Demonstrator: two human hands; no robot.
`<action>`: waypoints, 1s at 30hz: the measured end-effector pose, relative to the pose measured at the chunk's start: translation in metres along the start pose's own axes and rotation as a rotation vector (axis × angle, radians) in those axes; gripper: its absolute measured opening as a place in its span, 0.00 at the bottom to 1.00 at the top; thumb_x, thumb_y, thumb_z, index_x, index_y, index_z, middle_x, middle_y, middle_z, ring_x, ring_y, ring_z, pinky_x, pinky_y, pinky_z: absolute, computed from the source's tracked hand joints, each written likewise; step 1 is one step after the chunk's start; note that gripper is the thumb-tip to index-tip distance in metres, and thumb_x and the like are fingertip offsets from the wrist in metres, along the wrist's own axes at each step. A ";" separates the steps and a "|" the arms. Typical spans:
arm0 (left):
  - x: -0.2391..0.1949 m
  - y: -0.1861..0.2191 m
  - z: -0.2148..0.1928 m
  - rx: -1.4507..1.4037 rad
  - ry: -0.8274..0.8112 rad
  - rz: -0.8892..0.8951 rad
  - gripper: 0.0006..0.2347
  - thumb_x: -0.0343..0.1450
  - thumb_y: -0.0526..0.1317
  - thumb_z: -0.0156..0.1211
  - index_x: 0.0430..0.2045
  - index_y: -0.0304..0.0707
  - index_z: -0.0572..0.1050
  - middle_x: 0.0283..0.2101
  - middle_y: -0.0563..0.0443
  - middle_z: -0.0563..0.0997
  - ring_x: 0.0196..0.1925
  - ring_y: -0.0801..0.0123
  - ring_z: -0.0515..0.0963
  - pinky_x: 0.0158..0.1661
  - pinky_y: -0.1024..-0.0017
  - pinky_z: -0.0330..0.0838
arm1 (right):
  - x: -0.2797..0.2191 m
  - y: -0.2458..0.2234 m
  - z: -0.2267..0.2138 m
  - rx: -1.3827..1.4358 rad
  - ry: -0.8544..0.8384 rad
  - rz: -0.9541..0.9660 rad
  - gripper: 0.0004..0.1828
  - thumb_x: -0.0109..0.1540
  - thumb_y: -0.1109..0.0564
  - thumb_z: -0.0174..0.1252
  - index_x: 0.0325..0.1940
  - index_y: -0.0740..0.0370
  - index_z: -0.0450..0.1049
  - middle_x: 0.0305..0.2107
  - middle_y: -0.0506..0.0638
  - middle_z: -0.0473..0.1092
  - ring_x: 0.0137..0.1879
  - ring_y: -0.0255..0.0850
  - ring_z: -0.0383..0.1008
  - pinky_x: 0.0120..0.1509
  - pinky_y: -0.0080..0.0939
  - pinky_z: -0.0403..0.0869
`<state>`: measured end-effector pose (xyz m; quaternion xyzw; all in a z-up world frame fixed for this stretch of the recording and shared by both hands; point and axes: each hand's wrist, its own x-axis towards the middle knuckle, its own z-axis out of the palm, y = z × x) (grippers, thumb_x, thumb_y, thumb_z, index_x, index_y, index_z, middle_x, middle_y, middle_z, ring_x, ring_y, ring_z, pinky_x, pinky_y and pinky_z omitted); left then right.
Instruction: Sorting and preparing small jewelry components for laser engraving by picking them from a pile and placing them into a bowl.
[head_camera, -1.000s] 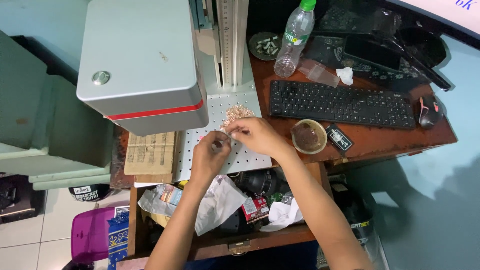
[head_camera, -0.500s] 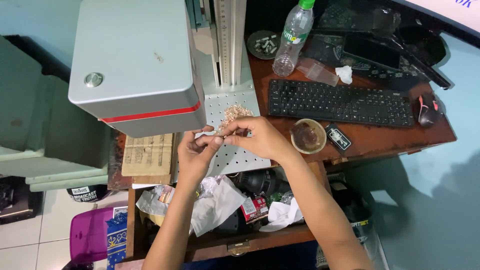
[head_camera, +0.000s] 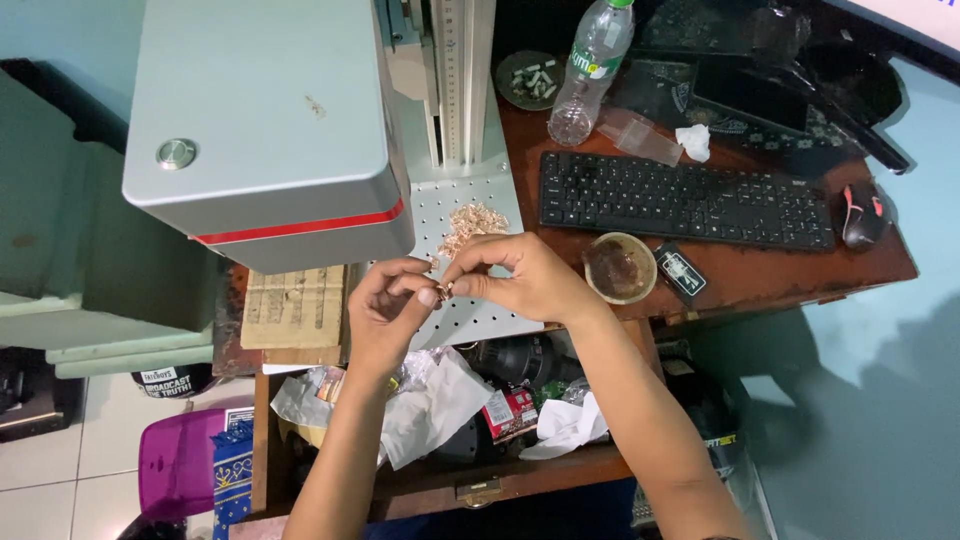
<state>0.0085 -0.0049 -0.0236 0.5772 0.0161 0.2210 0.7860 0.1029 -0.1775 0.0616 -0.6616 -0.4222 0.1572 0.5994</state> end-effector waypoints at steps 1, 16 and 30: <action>-0.001 -0.001 -0.002 0.000 0.001 -0.003 0.15 0.66 0.32 0.71 0.45 0.26 0.76 0.26 0.40 0.84 0.33 0.69 0.83 0.41 0.71 0.76 | -0.001 0.002 -0.001 0.001 0.000 0.003 0.04 0.61 0.58 0.68 0.39 0.57 0.84 0.31 0.49 0.79 0.39 0.35 0.75 0.49 0.38 0.74; 0.001 0.004 0.004 -0.025 -0.085 0.124 0.15 0.72 0.45 0.60 0.36 0.26 0.79 0.25 0.37 0.80 0.31 0.61 0.81 0.40 0.66 0.74 | -0.020 -0.048 0.003 0.195 -0.139 -0.134 0.04 0.58 0.63 0.70 0.36 0.59 0.84 0.31 0.52 0.79 0.36 0.38 0.77 0.46 0.39 0.76; 0.001 0.001 0.006 -0.032 -0.064 0.136 0.15 0.71 0.44 0.61 0.34 0.24 0.79 0.25 0.35 0.80 0.30 0.58 0.81 0.39 0.65 0.74 | -0.031 -0.066 0.004 0.201 -0.184 -0.187 0.04 0.58 0.61 0.71 0.36 0.60 0.84 0.32 0.51 0.78 0.36 0.36 0.78 0.40 0.38 0.77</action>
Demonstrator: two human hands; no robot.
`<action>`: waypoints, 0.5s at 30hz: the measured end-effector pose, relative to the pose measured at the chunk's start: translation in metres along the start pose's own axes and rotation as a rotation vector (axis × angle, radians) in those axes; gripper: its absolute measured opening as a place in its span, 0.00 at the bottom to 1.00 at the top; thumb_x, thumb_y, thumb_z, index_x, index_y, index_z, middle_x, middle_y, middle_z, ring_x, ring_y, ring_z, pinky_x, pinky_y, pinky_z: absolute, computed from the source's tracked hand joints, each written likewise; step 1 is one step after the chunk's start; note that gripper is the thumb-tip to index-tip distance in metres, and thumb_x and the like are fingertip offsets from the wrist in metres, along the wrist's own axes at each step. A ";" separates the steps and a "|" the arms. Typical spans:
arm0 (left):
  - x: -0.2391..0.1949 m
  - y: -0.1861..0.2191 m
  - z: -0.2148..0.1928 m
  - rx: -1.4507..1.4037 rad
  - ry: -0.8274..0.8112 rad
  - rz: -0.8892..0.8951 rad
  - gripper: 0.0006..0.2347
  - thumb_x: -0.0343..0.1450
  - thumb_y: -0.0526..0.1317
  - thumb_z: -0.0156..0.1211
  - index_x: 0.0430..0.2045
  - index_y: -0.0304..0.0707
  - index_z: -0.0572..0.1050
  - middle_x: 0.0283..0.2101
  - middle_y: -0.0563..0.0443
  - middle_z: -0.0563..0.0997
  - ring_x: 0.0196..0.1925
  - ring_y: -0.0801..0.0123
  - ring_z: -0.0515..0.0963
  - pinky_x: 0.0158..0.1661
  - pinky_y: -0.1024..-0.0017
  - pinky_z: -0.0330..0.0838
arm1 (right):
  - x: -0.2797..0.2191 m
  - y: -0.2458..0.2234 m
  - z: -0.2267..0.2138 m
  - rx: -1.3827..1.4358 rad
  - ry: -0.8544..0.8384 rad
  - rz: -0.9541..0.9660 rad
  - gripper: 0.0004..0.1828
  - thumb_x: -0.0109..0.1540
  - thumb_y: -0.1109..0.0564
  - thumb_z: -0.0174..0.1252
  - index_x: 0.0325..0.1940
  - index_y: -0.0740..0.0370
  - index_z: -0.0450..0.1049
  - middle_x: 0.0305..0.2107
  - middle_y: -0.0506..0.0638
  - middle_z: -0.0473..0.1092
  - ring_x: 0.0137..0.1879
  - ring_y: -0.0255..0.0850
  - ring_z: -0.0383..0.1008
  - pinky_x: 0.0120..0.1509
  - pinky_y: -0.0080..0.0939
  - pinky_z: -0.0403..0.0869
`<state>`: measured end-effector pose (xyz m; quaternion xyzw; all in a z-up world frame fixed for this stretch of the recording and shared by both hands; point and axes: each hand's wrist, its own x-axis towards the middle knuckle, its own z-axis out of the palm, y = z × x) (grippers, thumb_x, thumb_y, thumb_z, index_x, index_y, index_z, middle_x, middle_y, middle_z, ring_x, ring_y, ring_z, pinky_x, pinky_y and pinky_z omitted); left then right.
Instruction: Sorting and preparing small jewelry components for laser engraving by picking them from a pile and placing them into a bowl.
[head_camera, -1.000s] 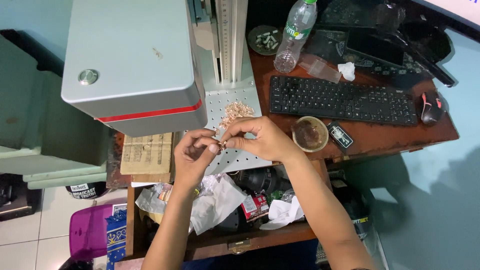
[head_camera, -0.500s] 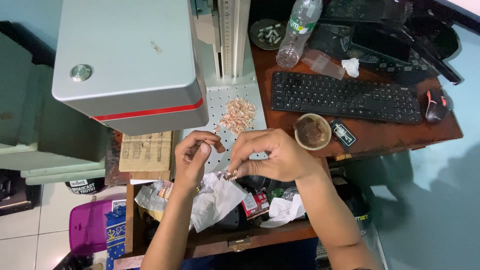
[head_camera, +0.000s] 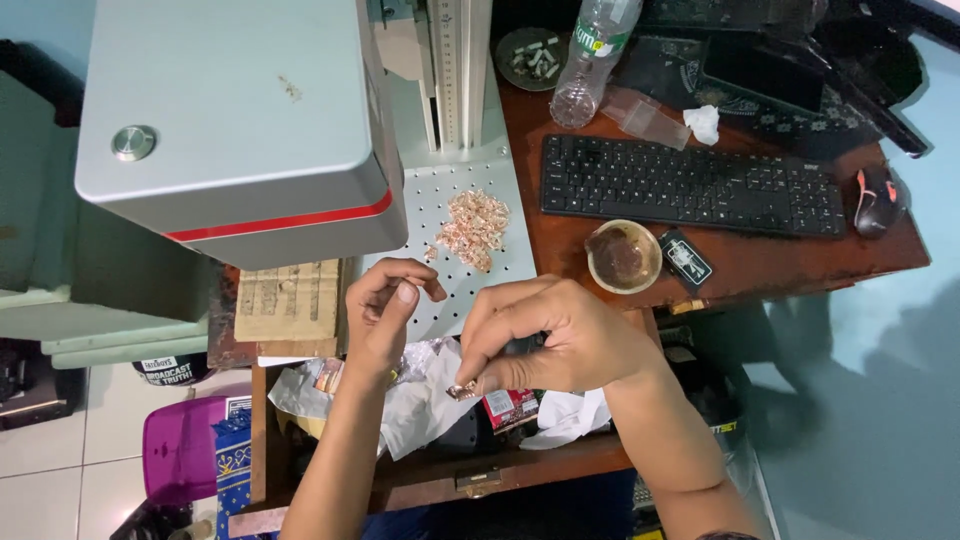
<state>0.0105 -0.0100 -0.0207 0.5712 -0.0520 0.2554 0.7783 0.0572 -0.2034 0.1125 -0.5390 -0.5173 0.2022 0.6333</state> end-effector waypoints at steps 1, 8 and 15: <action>0.000 0.000 0.000 0.000 0.000 -0.001 0.15 0.71 0.44 0.61 0.34 0.24 0.79 0.25 0.35 0.80 0.30 0.58 0.81 0.39 0.65 0.74 | 0.000 0.000 0.000 0.000 0.001 0.000 0.04 0.58 0.61 0.71 0.36 0.60 0.84 0.32 0.51 0.78 0.36 0.36 0.78 0.40 0.38 0.77; -0.003 -0.005 0.000 -0.007 0.032 0.000 0.14 0.70 0.45 0.62 0.33 0.26 0.79 0.29 0.36 0.79 0.30 0.56 0.81 0.39 0.63 0.74 | -0.002 -0.002 0.001 0.010 -0.012 0.000 0.04 0.59 0.59 0.70 0.36 0.60 0.84 0.31 0.50 0.77 0.35 0.38 0.78 0.39 0.38 0.77; -0.001 -0.005 0.000 -0.016 0.027 0.003 0.15 0.70 0.44 0.62 0.33 0.24 0.79 0.27 0.36 0.79 0.30 0.57 0.81 0.39 0.63 0.74 | -0.003 -0.006 0.005 0.060 -0.021 -0.009 0.03 0.58 0.61 0.70 0.36 0.63 0.84 0.30 0.52 0.77 0.34 0.38 0.78 0.40 0.38 0.77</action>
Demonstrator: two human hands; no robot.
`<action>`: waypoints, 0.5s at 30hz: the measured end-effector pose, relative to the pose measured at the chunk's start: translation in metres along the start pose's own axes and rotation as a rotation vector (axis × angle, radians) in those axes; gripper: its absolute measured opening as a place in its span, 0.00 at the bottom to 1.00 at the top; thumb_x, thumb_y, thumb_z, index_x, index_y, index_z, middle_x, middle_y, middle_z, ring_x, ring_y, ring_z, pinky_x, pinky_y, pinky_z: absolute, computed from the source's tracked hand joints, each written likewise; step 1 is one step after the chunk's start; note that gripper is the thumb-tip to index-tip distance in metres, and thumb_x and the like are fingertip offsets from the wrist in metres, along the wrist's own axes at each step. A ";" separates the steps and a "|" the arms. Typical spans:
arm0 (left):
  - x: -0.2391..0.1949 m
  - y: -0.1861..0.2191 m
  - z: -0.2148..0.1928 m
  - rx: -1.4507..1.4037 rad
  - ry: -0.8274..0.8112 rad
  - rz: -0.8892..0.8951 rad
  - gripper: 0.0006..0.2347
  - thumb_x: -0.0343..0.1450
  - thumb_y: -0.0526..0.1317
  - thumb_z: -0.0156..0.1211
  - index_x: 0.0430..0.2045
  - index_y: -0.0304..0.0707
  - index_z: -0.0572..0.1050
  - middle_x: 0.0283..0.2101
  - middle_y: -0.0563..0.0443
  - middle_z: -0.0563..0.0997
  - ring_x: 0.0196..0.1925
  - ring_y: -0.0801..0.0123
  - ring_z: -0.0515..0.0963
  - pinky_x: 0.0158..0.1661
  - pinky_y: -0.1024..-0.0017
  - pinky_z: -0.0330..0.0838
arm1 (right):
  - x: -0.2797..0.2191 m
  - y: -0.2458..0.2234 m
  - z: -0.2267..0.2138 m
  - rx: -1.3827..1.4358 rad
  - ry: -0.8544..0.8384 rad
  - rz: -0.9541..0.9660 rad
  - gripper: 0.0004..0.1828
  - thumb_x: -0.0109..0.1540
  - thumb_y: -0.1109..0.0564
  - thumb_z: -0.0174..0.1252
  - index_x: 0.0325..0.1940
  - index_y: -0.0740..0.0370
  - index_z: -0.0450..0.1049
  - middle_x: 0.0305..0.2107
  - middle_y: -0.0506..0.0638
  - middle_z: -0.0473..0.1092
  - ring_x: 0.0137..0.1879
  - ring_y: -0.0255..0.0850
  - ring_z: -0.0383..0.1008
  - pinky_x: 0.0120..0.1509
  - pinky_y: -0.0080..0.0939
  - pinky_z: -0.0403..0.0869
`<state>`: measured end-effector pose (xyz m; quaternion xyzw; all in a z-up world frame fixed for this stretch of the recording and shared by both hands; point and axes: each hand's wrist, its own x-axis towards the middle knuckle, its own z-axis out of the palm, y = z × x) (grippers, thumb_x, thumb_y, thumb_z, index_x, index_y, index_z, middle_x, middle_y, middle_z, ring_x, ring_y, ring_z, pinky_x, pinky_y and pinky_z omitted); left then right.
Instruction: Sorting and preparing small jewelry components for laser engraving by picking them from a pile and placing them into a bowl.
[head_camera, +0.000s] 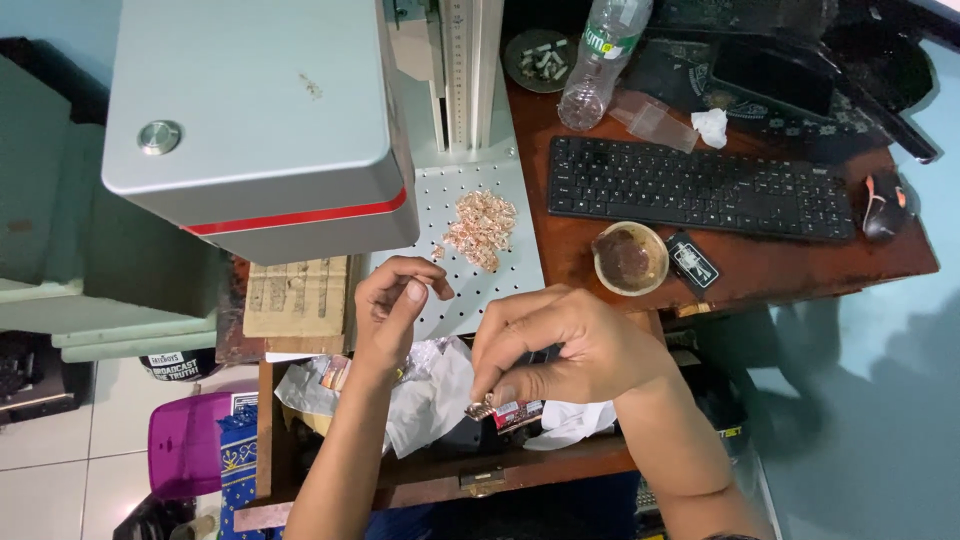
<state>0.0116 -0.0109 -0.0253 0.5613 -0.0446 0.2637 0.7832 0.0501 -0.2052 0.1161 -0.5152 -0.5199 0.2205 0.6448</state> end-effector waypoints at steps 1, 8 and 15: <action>0.000 0.002 0.000 0.000 0.001 0.000 0.15 0.70 0.44 0.62 0.33 0.24 0.79 0.27 0.36 0.79 0.30 0.57 0.81 0.39 0.63 0.74 | -0.001 -0.001 0.000 0.000 -0.001 0.000 0.03 0.58 0.61 0.70 0.36 0.63 0.84 0.30 0.52 0.77 0.34 0.38 0.78 0.40 0.38 0.77; 0.001 0.005 0.001 -0.008 -0.016 -0.013 0.15 0.70 0.44 0.62 0.33 0.24 0.79 0.25 0.35 0.79 0.30 0.59 0.80 0.38 0.64 0.74 | -0.002 -0.007 0.006 0.037 0.023 0.002 0.04 0.60 0.60 0.68 0.34 0.63 0.84 0.28 0.50 0.76 0.33 0.38 0.78 0.39 0.38 0.77; 0.000 0.004 0.002 -0.010 -0.005 -0.015 0.15 0.69 0.44 0.63 0.33 0.25 0.79 0.26 0.35 0.79 0.30 0.58 0.81 0.39 0.63 0.74 | -0.002 -0.007 0.006 0.050 0.018 -0.009 0.04 0.60 0.60 0.68 0.34 0.64 0.83 0.27 0.50 0.75 0.33 0.38 0.77 0.39 0.38 0.77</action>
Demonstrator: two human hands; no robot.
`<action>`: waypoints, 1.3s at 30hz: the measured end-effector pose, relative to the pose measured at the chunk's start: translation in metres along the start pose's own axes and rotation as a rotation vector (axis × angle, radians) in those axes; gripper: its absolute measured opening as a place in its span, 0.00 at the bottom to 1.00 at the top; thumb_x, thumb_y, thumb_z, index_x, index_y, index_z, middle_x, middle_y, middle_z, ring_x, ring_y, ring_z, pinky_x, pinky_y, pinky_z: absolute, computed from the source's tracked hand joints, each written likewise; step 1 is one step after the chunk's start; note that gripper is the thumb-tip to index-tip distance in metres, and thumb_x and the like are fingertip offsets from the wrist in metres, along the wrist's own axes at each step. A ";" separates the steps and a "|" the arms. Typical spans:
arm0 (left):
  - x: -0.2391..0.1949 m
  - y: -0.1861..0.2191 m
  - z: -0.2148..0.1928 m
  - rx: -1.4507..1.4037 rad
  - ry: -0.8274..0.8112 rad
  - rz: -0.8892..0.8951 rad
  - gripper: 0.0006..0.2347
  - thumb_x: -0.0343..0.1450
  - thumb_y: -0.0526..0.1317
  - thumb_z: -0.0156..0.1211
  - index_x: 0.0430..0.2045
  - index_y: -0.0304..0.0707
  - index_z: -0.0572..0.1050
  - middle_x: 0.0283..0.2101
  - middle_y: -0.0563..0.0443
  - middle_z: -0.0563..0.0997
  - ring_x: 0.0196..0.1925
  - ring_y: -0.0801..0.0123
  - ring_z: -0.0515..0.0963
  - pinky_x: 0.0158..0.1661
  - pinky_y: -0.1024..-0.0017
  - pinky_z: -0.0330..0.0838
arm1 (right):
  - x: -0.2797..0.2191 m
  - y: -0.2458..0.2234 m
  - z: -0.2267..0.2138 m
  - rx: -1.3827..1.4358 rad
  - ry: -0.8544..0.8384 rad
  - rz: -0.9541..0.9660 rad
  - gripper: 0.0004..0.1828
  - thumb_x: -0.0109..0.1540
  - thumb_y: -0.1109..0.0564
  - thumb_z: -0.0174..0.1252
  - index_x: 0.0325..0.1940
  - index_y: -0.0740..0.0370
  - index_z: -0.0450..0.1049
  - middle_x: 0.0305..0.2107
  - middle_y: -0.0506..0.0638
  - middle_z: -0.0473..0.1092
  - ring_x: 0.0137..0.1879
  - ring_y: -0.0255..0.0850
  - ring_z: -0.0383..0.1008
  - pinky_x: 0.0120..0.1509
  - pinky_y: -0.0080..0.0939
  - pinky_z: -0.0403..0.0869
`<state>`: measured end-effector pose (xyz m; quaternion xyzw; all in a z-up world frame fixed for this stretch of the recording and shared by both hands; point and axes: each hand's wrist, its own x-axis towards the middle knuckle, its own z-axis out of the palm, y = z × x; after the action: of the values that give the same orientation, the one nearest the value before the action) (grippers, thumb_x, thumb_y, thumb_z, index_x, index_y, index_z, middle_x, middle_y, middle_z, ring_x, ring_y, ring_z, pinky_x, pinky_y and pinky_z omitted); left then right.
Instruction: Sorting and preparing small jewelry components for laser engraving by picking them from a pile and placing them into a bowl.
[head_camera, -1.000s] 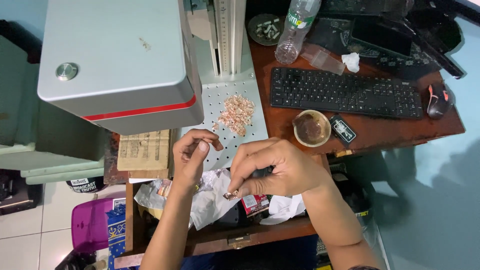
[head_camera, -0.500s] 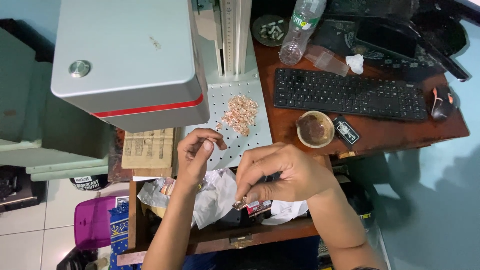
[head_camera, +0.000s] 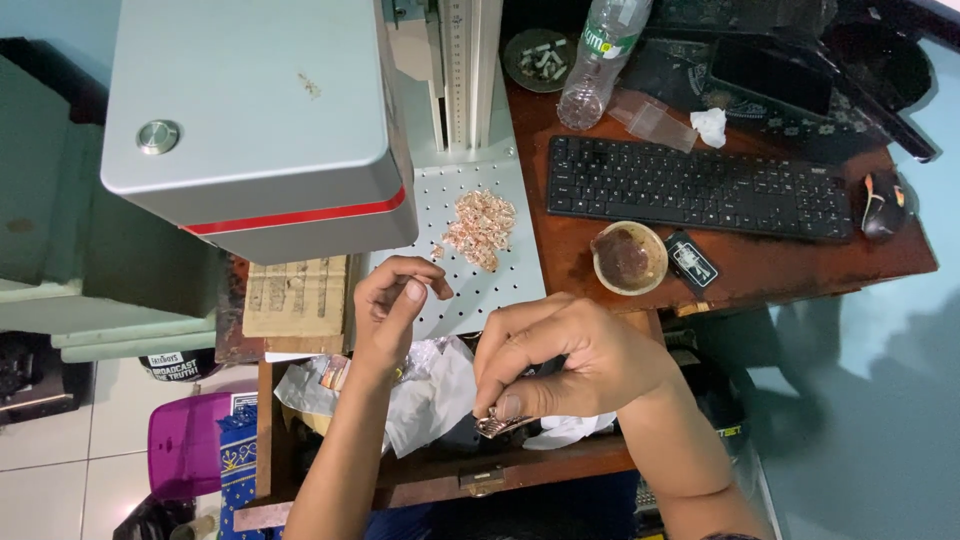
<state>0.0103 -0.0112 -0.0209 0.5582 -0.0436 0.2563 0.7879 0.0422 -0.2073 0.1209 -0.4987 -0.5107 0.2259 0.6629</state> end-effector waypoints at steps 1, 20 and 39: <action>0.000 -0.001 0.000 0.000 0.000 0.000 0.15 0.69 0.44 0.63 0.33 0.25 0.79 0.26 0.35 0.79 0.30 0.58 0.81 0.39 0.63 0.74 | -0.001 0.000 -0.001 0.000 0.000 0.000 0.04 0.60 0.60 0.68 0.34 0.64 0.83 0.27 0.50 0.75 0.33 0.38 0.77 0.39 0.38 0.77; -0.004 0.035 -0.014 -0.012 -0.241 -0.014 0.06 0.72 0.37 0.68 0.40 0.40 0.82 0.42 0.49 0.81 0.40 0.66 0.83 0.44 0.73 0.83 | 0.018 0.065 -0.015 -0.580 0.155 0.472 0.08 0.61 0.56 0.63 0.33 0.62 0.84 0.32 0.43 0.78 0.41 0.31 0.74 0.50 0.33 0.70; 0.012 -0.060 -0.044 0.296 0.167 0.027 0.11 0.79 0.42 0.54 0.33 0.37 0.82 0.30 0.45 0.84 0.34 0.66 0.83 0.41 0.68 0.74 | 0.015 0.078 -0.031 -0.745 0.164 0.558 0.09 0.58 0.59 0.66 0.40 0.64 0.83 0.35 0.60 0.80 0.45 0.56 0.79 0.50 0.53 0.75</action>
<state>0.0387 0.0183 -0.0847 0.6444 0.0525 0.3159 0.6943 0.0921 -0.1767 0.0586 -0.8369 -0.3496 0.1565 0.3909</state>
